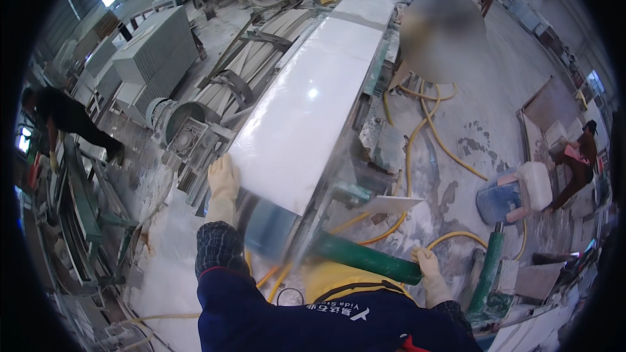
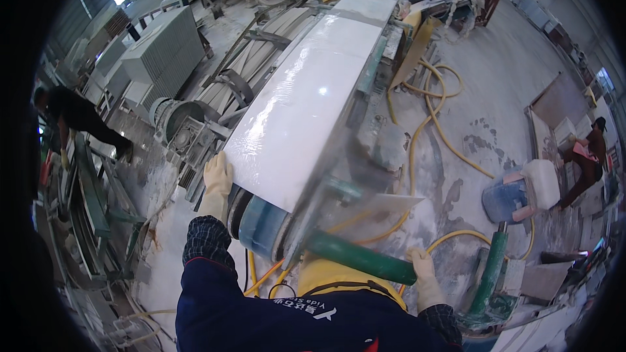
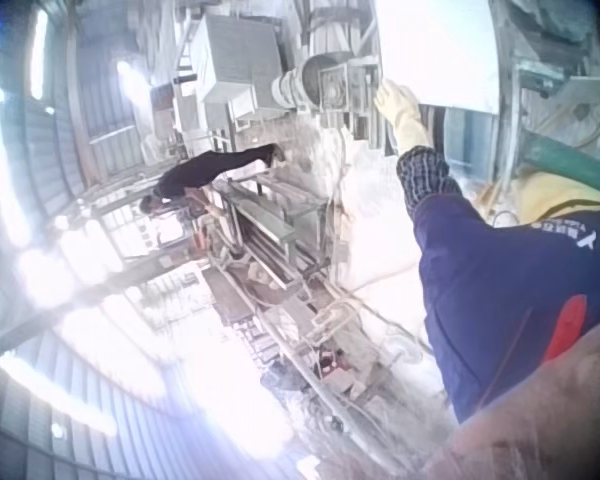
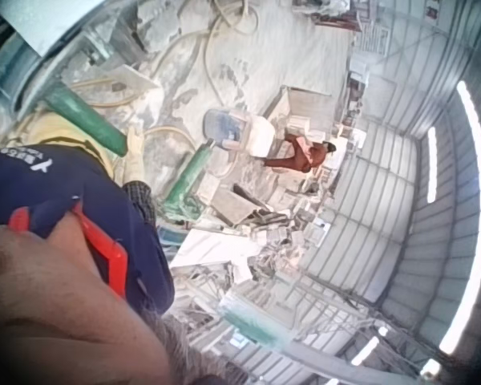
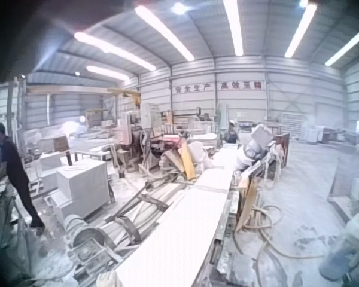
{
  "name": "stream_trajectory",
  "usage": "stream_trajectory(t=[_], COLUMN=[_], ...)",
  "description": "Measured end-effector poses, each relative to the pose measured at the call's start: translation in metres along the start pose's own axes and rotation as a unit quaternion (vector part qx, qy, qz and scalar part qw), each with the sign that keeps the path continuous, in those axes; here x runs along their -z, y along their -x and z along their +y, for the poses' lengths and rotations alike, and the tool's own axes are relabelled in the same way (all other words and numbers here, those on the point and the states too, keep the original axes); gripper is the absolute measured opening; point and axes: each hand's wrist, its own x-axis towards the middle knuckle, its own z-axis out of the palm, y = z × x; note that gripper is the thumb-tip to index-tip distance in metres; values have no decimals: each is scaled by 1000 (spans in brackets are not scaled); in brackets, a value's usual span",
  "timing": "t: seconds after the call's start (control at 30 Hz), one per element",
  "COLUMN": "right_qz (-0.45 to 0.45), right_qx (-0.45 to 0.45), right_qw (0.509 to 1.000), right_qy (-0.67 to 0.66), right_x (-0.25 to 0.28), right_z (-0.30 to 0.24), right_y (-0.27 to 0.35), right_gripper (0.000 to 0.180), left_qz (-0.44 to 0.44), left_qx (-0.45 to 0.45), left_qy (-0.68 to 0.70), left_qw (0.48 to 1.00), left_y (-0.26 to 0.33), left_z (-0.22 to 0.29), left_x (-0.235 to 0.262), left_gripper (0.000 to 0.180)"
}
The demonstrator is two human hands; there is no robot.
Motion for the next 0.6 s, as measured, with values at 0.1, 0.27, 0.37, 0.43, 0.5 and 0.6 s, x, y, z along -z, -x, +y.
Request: stream_trajectory(t=[0.1, 0.27, 0.37, 0.43, 0.5, 0.6], right_qz=[17, 38, 55, 59, 49, 38], right_qx=[16, 14, -4, -16, -17, -14], right_qw=[999, 998, 997, 997, 997, 998], right_qy=[-40, -57, -53, -49, -58, -43], right_x=[4, -2, -11, -16, -21, -28], right_z=[3, -5, -16, -22, -26, -28], right_y=[12, 25, 31, 33, 33, 32], right_gripper=[27, 29, 29, 29, 28, 28], left_qz=[1, -41, -42, -61, -97, -86], left_qx=[-33, -7, -8, 0, 20, 4], left_qy=[10, 8, 18, 26, 37, 40], left_qw=[999, 999, 999, 998, 994, 995], left_y=[-16, -22, -12, -3, 4, 14], left_z=[4, 4, -7, -12, -19, -23], left_x=[-8, -5, 3, 11, 21, 32], left_gripper=[44, 45, 47, 48, 49, 47])
